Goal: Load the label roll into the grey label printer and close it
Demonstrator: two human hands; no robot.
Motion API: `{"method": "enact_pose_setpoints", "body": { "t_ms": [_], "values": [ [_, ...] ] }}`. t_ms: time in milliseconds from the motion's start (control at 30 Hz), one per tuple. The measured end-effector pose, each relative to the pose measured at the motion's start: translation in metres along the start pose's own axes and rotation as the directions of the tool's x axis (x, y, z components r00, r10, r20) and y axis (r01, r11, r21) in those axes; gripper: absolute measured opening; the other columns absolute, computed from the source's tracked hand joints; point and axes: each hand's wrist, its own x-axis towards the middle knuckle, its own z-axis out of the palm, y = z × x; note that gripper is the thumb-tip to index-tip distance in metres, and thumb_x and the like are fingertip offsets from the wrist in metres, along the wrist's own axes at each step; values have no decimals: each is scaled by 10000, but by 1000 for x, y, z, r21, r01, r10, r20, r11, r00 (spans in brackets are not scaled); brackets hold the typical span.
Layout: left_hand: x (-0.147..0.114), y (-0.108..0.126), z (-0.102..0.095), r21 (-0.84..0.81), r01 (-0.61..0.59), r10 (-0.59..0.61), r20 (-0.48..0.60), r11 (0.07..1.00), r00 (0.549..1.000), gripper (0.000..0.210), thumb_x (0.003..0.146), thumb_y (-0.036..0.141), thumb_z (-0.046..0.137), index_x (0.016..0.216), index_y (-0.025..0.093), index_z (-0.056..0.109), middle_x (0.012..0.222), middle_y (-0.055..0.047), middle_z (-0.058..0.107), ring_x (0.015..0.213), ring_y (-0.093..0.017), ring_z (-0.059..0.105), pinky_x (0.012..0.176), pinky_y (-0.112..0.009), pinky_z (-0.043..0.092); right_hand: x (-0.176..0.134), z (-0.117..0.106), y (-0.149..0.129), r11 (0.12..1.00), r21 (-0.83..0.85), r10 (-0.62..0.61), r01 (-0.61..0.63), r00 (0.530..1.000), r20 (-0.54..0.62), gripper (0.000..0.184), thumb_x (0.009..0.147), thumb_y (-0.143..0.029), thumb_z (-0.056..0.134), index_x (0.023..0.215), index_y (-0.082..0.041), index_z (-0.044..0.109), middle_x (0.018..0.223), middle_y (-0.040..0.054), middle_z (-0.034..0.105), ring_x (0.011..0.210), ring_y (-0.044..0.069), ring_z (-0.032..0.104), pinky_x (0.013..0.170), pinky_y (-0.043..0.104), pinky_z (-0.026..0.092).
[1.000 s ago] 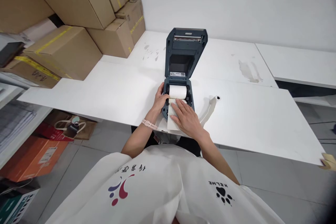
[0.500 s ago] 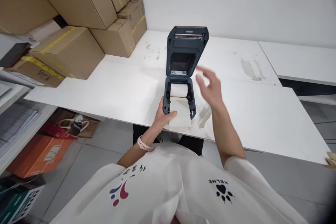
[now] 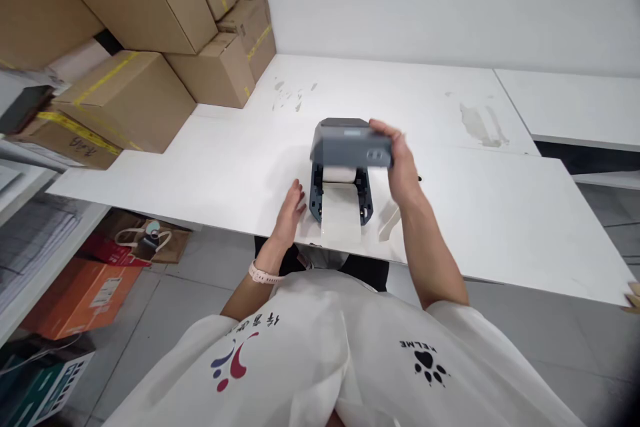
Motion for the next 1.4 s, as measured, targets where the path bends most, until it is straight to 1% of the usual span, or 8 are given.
{"method": "enact_pose_setpoints", "body": {
  "t_ms": [100,333,500,900,1000,1100,1267,1400],
  "values": [
    [7,12,-2,34,-65,66,-13,997,998,826,951,790,412,1668,403,278,1804,14,214,1670,-301,212,1316,-463,320,-47,21,8,988,133,80,-73,996,-48,650,1013,-754,338,1569,-428,426,1747,-66,326,1643,277,273,1337,495,287],
    [14,22,22,23,17,-18,37,1000,999,864,913,597,677,1659,333,329,1764,-26,333,1654,-334,257,1320,-498,332,-72,47,35,799,463,396,-384,915,75,1080,868,-694,629,1708,-360,37,1791,49,237,1639,318,288,1276,565,397],
    [8,20,20,-1,-9,9,166,1000,986,778,895,521,715,1592,288,460,1664,-62,507,1555,-357,443,1264,-495,415,-79,44,37,670,533,442,-517,854,274,1034,846,-651,671,1696,-318,184,1731,72,388,1568,342,429,1251,582,440],
    [18,1,16,73,-136,128,99,988,987,806,825,650,738,1480,217,553,1552,-146,606,1445,-361,551,1150,-478,497,-81,49,39,570,671,503,-474,847,172,1048,729,-568,861,1630,-322,385,1611,51,559,1502,363,505,1281,570,398],
    [-4,-3,13,182,-168,184,-70,969,981,624,853,598,741,1351,242,620,1447,-124,661,1322,-291,626,1050,-405,535,-82,50,39,555,688,507,-468,846,167,1002,729,-539,866,1604,-338,421,1616,27,554,1523,340,482,1306,551,364],
    [-36,-12,17,273,-117,196,-284,955,938,361,893,570,693,885,208,695,889,-36,725,862,-175,673,806,-309,530,-82,51,38,557,693,510,-458,847,150,974,726,-543,849,1586,-336,444,1624,20,544,1539,334,459,1314,549,348],
    [-54,-15,33,82,182,-192,127,980,973,517,824,611,725,557,188,592,558,13,580,517,-89,476,560,-268,389,-82,52,30,600,667,489,-442,862,132,940,747,-548,802,1589,-347,434,1643,2,523,1566,320,417,1318,553,335],
    [-47,-8,38,-19,247,-241,157,969,958,475,765,581,780,578,189,587,513,40,551,469,-61,427,557,-254,377,-81,51,26,603,647,514,-467,847,133,1008,765,-519,766,1649,-318,324,1677,42,475,1551,316,444,1317,549,331]
  ]
}}
